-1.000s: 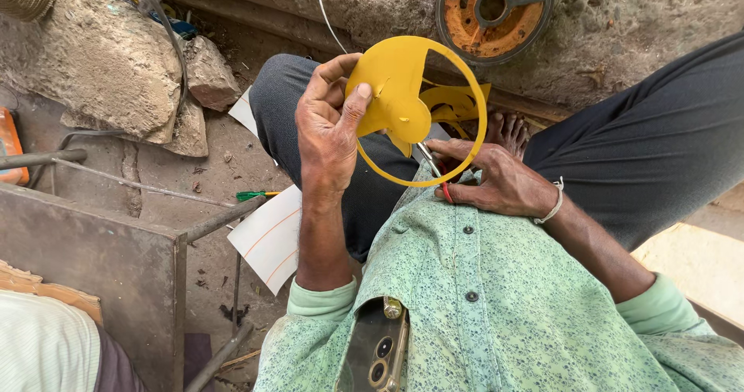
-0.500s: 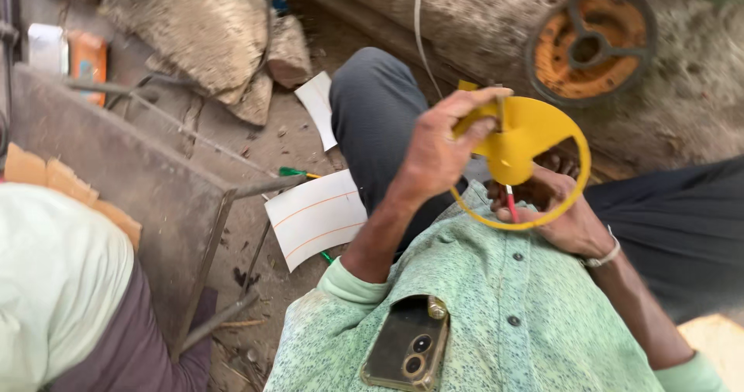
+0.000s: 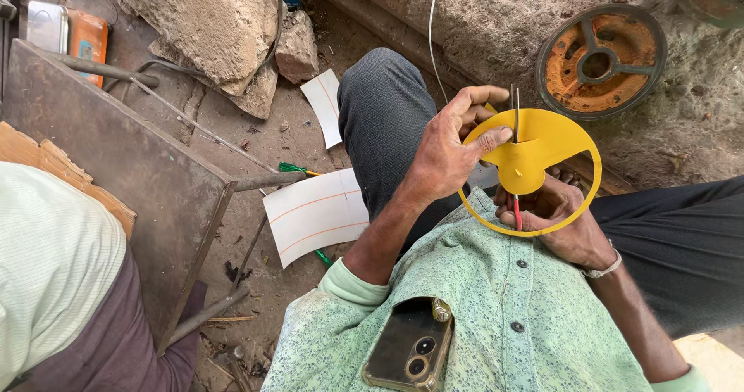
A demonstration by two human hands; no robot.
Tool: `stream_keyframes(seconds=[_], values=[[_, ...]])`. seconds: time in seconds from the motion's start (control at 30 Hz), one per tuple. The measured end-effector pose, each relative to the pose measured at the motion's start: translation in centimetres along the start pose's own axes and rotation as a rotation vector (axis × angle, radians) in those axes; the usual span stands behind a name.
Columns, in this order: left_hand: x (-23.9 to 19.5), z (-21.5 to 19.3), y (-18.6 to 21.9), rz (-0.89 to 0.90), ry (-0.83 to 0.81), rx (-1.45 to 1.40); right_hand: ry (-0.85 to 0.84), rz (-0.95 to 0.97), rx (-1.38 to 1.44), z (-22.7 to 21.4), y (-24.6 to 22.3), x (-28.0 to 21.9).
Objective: The person uses scissors to cut a yellow plastic disc into a specific shape. They rotate the disc and make precise cuts along the edges and interior sections, gradually removing material to form a wheel-like pattern.
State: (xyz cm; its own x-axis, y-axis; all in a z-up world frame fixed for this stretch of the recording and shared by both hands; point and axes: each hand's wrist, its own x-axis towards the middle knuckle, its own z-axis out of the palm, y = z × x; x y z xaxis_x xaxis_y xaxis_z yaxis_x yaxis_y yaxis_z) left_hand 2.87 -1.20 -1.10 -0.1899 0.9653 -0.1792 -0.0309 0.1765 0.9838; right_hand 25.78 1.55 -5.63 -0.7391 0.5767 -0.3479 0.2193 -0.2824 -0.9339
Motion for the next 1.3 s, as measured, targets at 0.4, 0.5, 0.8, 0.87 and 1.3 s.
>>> stream_keyframes(seconds=[0.4, 0.5, 0.8, 0.87, 1.3], values=[[0.4, -0.1, -2.7, 0.006, 0.015, -0.119, 0.024, -0.033, -0.186, 0.5, -1.7, -0.3], [0.3, 0.0, -2.5, -0.046, 0.021, -0.143, 0.018, -0.007, -0.091, 0.6, -1.6, -0.3], [0.3, 0.2, -3.0, 0.002, 0.029, -0.152, 0.013, -0.038, -0.141, 0.3, -0.7, -0.4], [0.3, 0.1, -3.1, -0.015, 0.033, -0.156, 0.02, -0.045, -0.183, 0.2, -0.6, -0.4], [0.4, 0.0, -3.5, -0.034, 0.033, -0.166, 0.012, -0.033, -0.078, 0.3, -0.6, -0.4]])
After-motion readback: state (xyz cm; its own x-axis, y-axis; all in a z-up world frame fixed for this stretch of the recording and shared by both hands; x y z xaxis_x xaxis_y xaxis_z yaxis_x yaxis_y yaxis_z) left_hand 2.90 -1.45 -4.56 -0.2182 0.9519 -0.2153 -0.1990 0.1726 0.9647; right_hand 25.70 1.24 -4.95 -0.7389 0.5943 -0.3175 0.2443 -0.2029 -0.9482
